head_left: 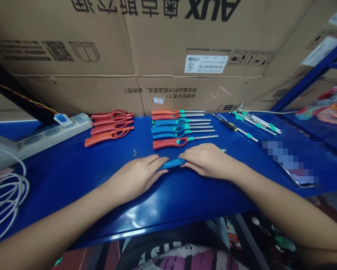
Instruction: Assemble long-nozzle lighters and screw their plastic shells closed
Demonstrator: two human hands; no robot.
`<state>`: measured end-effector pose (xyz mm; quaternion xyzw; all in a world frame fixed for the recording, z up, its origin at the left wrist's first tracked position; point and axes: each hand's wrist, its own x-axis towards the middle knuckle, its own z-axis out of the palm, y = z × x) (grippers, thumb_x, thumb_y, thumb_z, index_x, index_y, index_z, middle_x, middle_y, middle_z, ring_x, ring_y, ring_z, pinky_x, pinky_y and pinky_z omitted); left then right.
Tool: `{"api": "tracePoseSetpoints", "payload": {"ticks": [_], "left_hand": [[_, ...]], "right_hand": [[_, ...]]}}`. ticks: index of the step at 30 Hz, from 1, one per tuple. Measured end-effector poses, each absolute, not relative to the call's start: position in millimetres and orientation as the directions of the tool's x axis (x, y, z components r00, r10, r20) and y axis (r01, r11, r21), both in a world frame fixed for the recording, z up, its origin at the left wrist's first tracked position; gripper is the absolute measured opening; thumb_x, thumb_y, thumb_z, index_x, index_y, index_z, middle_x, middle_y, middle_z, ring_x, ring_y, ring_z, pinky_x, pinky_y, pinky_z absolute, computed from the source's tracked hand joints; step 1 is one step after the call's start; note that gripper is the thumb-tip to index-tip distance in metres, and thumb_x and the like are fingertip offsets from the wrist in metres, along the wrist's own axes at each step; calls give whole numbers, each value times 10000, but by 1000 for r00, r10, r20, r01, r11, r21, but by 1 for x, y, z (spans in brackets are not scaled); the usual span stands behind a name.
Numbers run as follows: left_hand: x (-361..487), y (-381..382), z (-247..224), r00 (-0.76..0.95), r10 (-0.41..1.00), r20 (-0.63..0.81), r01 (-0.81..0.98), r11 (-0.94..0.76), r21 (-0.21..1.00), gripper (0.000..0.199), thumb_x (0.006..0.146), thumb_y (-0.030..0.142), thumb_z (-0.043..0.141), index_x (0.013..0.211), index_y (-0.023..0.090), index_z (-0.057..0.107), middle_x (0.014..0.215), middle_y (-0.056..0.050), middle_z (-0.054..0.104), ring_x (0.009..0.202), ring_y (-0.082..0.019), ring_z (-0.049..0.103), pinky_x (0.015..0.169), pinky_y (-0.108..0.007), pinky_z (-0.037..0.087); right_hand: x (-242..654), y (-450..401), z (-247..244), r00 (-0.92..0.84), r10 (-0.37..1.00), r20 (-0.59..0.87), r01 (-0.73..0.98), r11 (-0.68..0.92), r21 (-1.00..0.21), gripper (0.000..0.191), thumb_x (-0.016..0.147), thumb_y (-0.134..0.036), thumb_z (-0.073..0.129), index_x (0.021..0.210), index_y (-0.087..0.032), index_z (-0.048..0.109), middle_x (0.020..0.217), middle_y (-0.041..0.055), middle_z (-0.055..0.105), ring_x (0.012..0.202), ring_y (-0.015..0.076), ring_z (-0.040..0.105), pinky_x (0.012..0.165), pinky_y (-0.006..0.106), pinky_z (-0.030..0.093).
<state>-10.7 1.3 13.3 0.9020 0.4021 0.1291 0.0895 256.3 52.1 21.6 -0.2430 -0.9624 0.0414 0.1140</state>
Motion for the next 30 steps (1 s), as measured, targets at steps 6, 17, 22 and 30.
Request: {"api": "tracePoseSetpoints", "payload": {"ticks": [6, 17, 22, 30], "left_hand": [[-14, 10, 15, 575, 786, 228, 762, -616, 200, 328, 1059, 337, 433, 1271, 158, 608, 1115, -113, 709, 940, -267, 722, 815, -398, 596], [-18, 13, 14, 583, 768, 264, 751, -634, 185, 353, 1057, 354, 443, 1320, 170, 590, 1099, -103, 695, 913, -257, 717, 781, -382, 591], [-14, 9, 10, 629, 713, 310, 719, -685, 116, 343, 1058, 333, 442, 1314, 155, 585, 1099, -98, 709, 879, -255, 722, 746, -382, 597], [-14, 6, 7, 635, 683, 360, 665, -721, 195, 323, 1059, 322, 446, 1295, 156, 591, 1094, -98, 719, 888, -232, 723, 750, -347, 594]], "right_hand": [[297, 81, 41, -762, 616, 202, 617, 784, -62, 481, 853, -437, 755, 1246, -187, 635, 1229, 138, 682, 1134, 328, 613, 973, 477, 464], [302, 91, 44, -825, 516, 229, 435, 840, -324, 202, 985, -336, 600, 1016, -188, 733, 976, 80, 744, 920, 203, 650, 871, 348, 496], [273, 70, 30, -856, 470, 216, 456, 883, -113, 254, 1040, -275, 448, 1002, -144, 662, 963, 113, 685, 898, 220, 597, 824, 361, 472], [271, 68, 19, -866, 337, 370, 400, 911, 106, 295, 1031, -240, 409, 883, -135, 641, 813, 100, 626, 738, 200, 500, 657, 318, 388]]}}
